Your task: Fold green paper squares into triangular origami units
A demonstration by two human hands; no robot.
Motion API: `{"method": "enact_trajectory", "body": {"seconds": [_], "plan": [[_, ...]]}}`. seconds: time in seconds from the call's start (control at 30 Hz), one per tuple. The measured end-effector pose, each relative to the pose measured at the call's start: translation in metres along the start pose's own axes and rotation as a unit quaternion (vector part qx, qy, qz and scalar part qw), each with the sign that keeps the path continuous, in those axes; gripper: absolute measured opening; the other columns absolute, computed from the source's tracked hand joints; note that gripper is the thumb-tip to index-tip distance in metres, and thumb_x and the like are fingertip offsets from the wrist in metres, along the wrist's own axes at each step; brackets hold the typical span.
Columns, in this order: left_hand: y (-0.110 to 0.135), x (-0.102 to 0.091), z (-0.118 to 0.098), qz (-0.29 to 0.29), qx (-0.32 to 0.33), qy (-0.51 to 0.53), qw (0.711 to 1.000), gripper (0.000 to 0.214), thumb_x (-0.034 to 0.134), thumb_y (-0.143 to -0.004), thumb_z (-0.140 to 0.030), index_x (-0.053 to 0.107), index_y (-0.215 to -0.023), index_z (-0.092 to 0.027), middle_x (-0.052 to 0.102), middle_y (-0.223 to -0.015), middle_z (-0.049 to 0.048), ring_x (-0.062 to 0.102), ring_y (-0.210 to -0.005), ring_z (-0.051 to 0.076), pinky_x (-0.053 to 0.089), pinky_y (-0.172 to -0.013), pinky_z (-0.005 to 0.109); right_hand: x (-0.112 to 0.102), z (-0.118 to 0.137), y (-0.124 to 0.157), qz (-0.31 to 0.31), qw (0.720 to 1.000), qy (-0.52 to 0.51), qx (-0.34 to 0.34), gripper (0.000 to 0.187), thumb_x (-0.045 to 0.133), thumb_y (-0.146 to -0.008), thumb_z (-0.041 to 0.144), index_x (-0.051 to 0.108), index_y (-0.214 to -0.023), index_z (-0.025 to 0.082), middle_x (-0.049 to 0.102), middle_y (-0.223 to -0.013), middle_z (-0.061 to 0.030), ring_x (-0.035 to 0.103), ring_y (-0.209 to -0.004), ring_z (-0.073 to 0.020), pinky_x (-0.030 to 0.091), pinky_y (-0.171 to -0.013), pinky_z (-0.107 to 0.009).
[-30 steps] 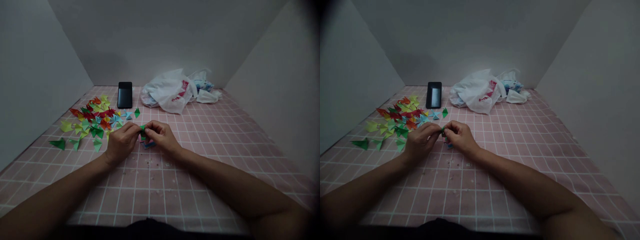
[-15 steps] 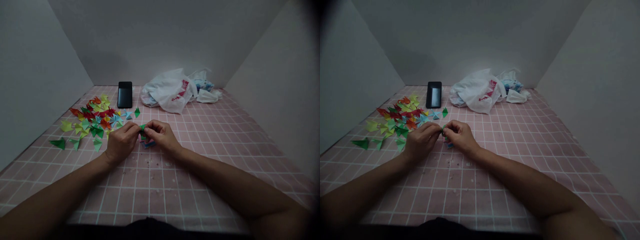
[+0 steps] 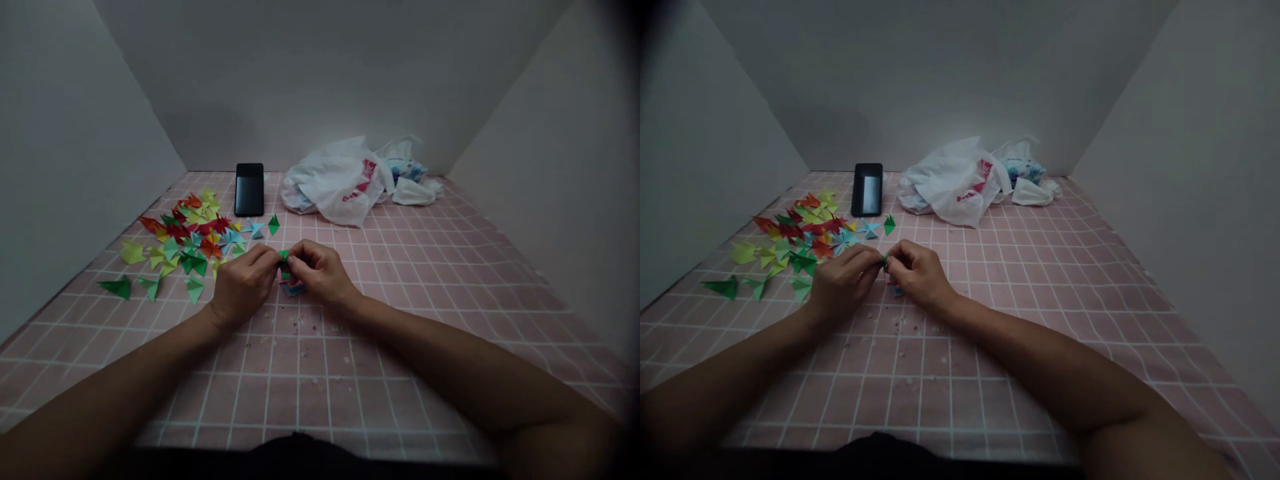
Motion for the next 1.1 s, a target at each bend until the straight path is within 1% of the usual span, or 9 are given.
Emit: {"method": "enact_trajectory", "body": {"seconds": [0.1,0.27,0.37,0.57,0.77,0.87,0.97,1.1], "plan": [[0.000,0.000,0.003,-0.008,-0.017,0.034,0.999,0.015,0.054,-0.096,-0.012,0.066,-0.091,-0.020,0.073,-0.090,0.0049,0.070,-0.080,0.018,0.051,-0.066,0.027,-0.001,-0.002,-0.001,-0.017,1.000,0.010,0.009,0.010,0.059,-0.082,0.026,0.057,-0.073,0.020,0.059,-0.064,0.0027,0.055,-0.056,-0.0104,0.045,-0.053,-0.023],[0.001,0.002,0.011,-0.015,-0.061,0.109,0.992,0.010,0.058,-0.093,-0.011,0.064,-0.091,-0.019,0.071,-0.091,0.0054,0.071,-0.086,0.020,0.053,-0.069,0.027,-0.003,-0.003,-0.001,-0.025,0.997,-0.054,0.048,0.016,0.063,-0.080,0.032,0.054,-0.074,0.020,0.058,-0.064,0.0039,0.056,-0.054,-0.0100,0.045,-0.050,-0.022],[0.002,0.003,0.012,-0.013,-0.058,0.097,0.994,0.011,0.057,-0.095,-0.012,0.064,-0.092,-0.020,0.072,-0.092,0.0049,0.071,-0.084,0.019,0.053,-0.070,0.028,-0.003,0.000,-0.001,-0.013,0.996,-0.071,0.046,0.017,0.063,-0.081,0.034,0.055,-0.074,0.020,0.059,-0.065,0.0033,0.056,-0.054,-0.0099,0.046,-0.051,-0.023],[0.001,0.002,0.007,-0.008,-0.027,0.049,0.998,0.012,0.056,-0.096,-0.012,0.064,-0.091,-0.018,0.073,-0.092,0.0061,0.072,-0.082,0.020,0.052,-0.068,0.028,0.000,0.005,0.001,0.014,0.999,-0.029,0.003,0.012,0.064,-0.082,0.030,0.059,-0.080,0.020,0.061,-0.067,0.0030,0.056,-0.058,-0.0101,0.046,-0.055,-0.024],[0.000,0.001,0.004,0.001,-0.019,0.013,1.000,0.014,0.054,-0.097,-0.012,0.065,-0.091,-0.018,0.074,-0.092,0.0059,0.072,-0.082,0.019,0.052,-0.068,0.027,-0.001,0.004,0.000,0.000,1.000,0.005,-0.028,0.009,0.062,-0.081,0.027,0.060,-0.077,0.019,0.060,-0.066,0.0019,0.054,-0.059,-0.0112,0.044,-0.055,-0.024],[0.001,0.001,0.003,0.002,-0.018,0.005,1.000,0.014,0.055,-0.097,-0.013,0.066,-0.092,-0.019,0.074,-0.093,0.0056,0.072,-0.082,0.019,0.051,-0.067,0.027,-0.001,0.004,0.000,-0.004,0.999,0.014,-0.033,0.010,0.061,-0.081,0.027,0.059,-0.075,0.020,0.059,-0.065,0.0022,0.054,-0.059,-0.0115,0.043,-0.055,-0.025],[0.002,0.002,0.005,0.000,-0.031,0.029,0.999,0.013,0.055,-0.096,-0.012,0.066,-0.092,-0.020,0.074,-0.094,0.0054,0.072,-0.083,0.019,0.052,-0.069,0.027,-0.002,0.003,0.001,-0.017,1.000,0.015,-0.022,0.009,0.061,-0.079,0.027,0.058,-0.073,0.020,0.058,-0.065,0.0026,0.052,-0.058,-0.0114,0.042,-0.054,-0.025],[0.002,0.003,0.012,-0.015,-0.070,0.106,0.992,0.012,0.058,-0.093,-0.011,0.065,-0.090,-0.020,0.073,-0.093,0.0043,0.071,-0.086,0.019,0.054,-0.072,0.028,-0.007,0.000,-0.001,-0.051,0.998,-0.023,0.014,0.009,0.063,-0.075,0.027,0.058,-0.072,0.020,0.058,-0.065,0.0030,0.053,-0.058,-0.0111,0.043,-0.054,-0.025]]}}
Point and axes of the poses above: each hand's wrist, its own y-axis away from the middle knuckle, its own x-axis out of the palm, z = x × y, the point moved 6 cm from there along -y, towards the middle knuckle
